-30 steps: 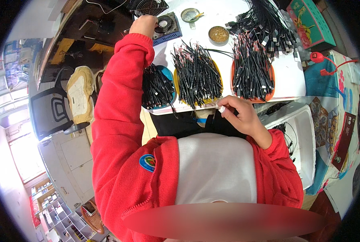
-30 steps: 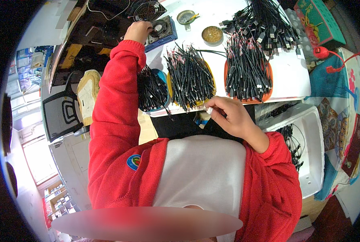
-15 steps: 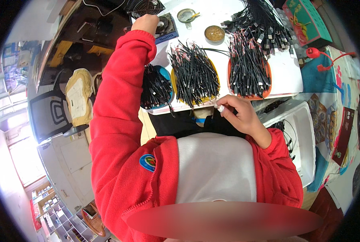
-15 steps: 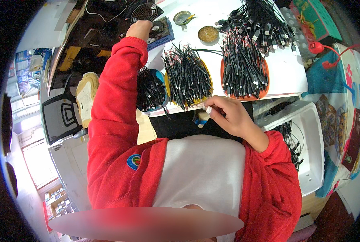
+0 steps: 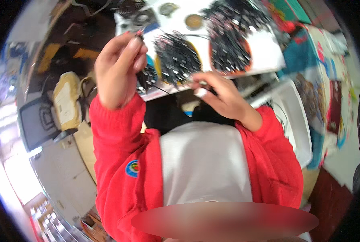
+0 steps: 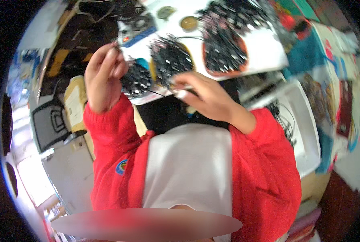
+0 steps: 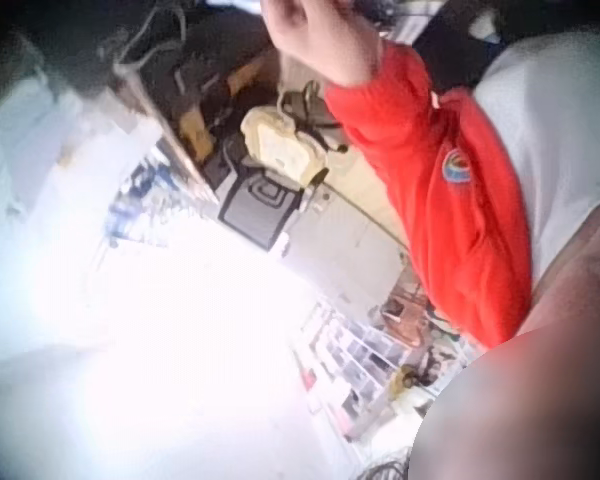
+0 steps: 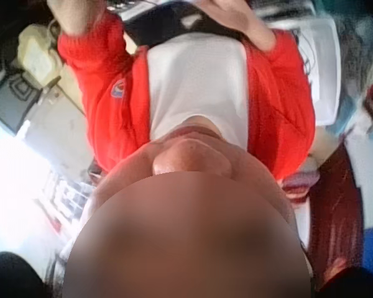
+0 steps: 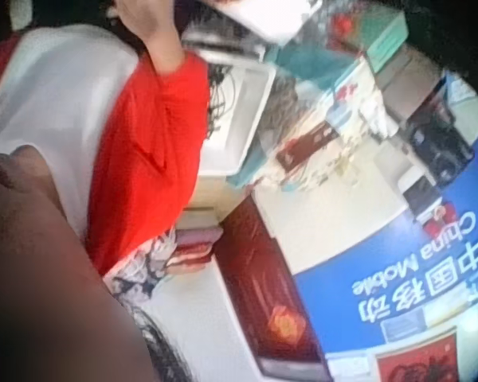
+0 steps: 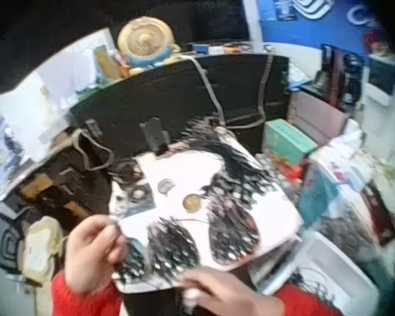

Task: The person repeatedly picks black cables from trays on a table, inserts a small white connector into the cable end, and places the assembled unit into a white bin. The process is repeated continuously with multiple cables.

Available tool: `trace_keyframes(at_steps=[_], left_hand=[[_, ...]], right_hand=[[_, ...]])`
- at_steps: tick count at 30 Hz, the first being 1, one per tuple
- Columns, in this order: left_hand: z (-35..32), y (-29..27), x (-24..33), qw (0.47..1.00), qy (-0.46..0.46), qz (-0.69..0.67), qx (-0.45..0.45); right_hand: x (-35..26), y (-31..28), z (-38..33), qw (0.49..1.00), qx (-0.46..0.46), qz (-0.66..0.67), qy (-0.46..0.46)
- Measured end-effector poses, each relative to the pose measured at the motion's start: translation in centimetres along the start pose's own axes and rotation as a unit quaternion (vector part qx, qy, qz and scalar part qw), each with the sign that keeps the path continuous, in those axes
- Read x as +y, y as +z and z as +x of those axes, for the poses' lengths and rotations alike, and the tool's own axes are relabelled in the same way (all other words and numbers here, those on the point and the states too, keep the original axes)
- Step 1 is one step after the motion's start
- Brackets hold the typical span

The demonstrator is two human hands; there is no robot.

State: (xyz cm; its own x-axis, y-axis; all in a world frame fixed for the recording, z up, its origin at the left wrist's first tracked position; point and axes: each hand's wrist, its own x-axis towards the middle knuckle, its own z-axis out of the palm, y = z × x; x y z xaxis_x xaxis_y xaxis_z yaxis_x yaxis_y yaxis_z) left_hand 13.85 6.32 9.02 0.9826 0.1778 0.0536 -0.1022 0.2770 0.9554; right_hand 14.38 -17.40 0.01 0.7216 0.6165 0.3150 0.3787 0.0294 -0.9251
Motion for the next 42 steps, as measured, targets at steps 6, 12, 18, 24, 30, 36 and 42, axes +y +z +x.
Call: trace_keyframes(at_steps=[6,12,18,24,30,36,42], left_hand=[[-7.1,7.5,-3.3,0.982,-0.048,-0.153,-0.102],[-7.9,7.4,-5.1,0.980,-0.045,0.002,-0.195],[-7.5,2.6,-7.4,0.966,-0.118,0.077,-0.217],[-8.0,-1.8,-9.7,0.960,-0.149,0.141,-0.190],[-8.9,-4.2,-9.0,0.952,-0.148,0.231,-0.135],[-6.7,-7.5,-7.8,0.847,0.032,0.524,0.089],[-0.5,-11.5,-8.8,0.693,0.097,0.695,0.166]], right_hand=[[-2.2,1.5,-2.7,0.984,-0.154,-0.078,-0.051],[-7.0,-7.6,-13.1,0.983,0.108,0.137,0.048],[-15.8,-14.8,-23.4,0.944,0.160,-0.147,0.249],[-3.8,-17.9,-28.6,0.866,0.035,-0.270,0.420],[18.5,-15.8,-32.4,0.726,-0.256,-0.383,0.511],[21.8,-13.2,-31.6,0.694,-0.226,-0.410,0.547],[12.0,-12.5,-20.3,0.726,-0.247,-0.284,0.576]])
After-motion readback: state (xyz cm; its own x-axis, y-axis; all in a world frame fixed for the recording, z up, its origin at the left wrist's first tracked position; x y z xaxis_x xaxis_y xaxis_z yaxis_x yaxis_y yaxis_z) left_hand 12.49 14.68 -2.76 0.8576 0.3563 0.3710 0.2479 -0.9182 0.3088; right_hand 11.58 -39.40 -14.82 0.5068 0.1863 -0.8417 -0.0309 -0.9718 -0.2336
